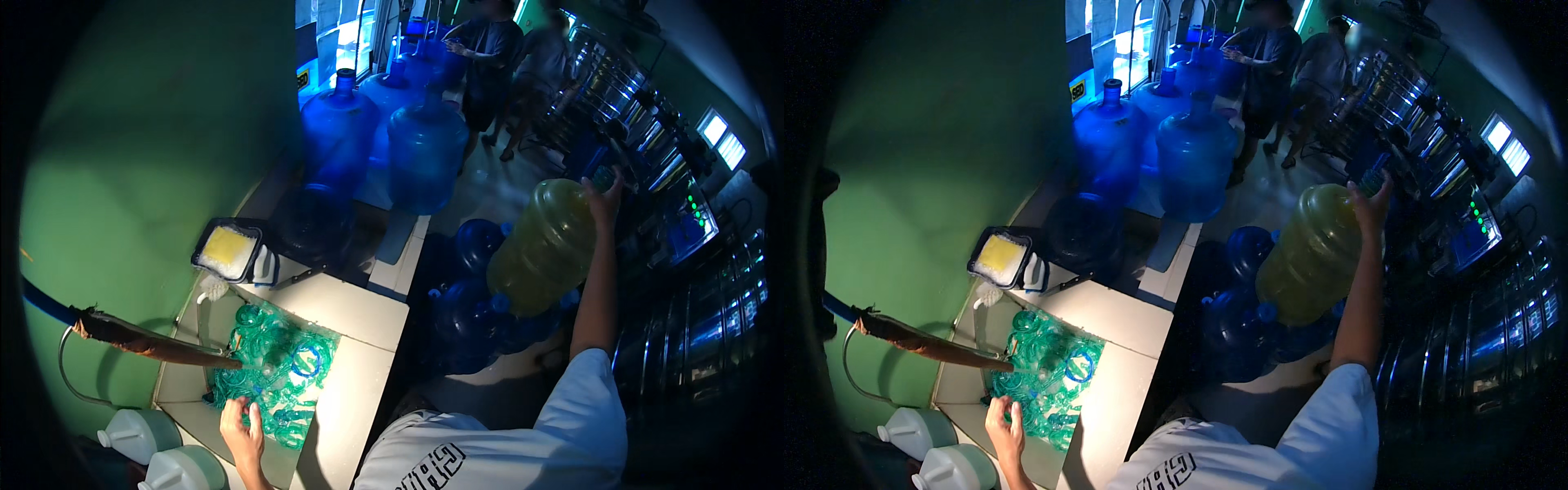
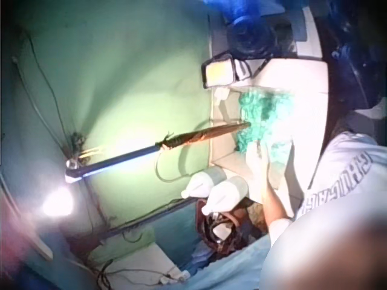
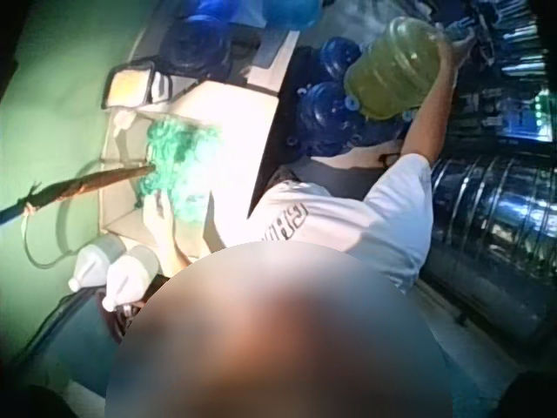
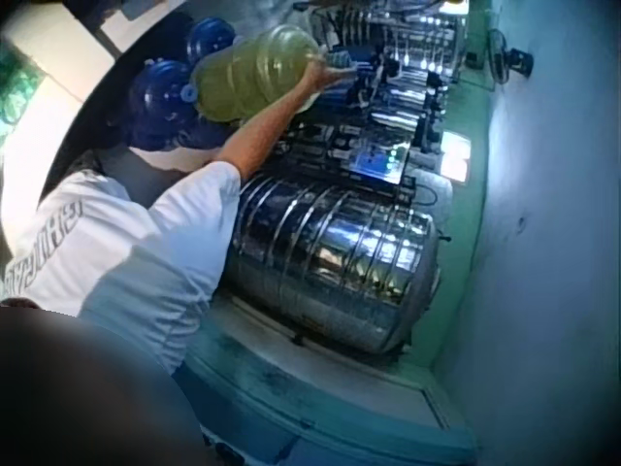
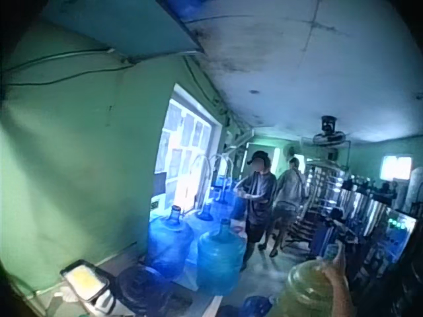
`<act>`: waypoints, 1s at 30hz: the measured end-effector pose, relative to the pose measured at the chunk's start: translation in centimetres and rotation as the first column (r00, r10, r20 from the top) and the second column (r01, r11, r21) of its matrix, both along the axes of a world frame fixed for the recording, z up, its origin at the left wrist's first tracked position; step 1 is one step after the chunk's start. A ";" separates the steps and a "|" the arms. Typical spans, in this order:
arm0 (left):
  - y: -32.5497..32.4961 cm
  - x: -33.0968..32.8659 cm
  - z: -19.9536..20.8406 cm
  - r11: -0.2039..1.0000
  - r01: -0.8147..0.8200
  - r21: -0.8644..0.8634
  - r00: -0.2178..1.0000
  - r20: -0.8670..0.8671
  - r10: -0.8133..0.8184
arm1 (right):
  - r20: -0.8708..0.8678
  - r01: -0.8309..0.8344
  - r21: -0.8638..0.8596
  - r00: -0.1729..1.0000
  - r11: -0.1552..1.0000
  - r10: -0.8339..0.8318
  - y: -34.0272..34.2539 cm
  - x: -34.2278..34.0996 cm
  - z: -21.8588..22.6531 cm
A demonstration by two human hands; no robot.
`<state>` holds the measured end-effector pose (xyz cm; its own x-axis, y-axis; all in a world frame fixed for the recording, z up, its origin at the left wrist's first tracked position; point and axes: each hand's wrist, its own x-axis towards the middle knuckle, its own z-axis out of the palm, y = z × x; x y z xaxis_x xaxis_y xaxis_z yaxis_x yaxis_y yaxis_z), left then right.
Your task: The person scrubs the interior of large water dispenser jugs using a long-handled brush and rinses them under a tap. They handle both blue and yellow jugs, repeatedly inserting the brush, rotating it, and rinsing the interior before setting the jugs aside.
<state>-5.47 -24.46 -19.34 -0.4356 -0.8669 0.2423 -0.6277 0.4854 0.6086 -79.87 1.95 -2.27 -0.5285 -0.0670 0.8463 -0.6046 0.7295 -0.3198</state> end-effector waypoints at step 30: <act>-3.5 2.2 4.6 0.984 -0.106 0.145 0.936 -0.319 0.148 | 0.786 -0.964 0.219 0.267 0.154 0.557 -35.4 43.4 -17.0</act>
<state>-3.23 -27.91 -14.74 -0.2343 -0.9420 0.2404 -0.4350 0.3227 0.8406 -36.50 -33.41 -19.29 -0.0756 -0.9954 0.0590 -0.8649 0.0360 -0.5007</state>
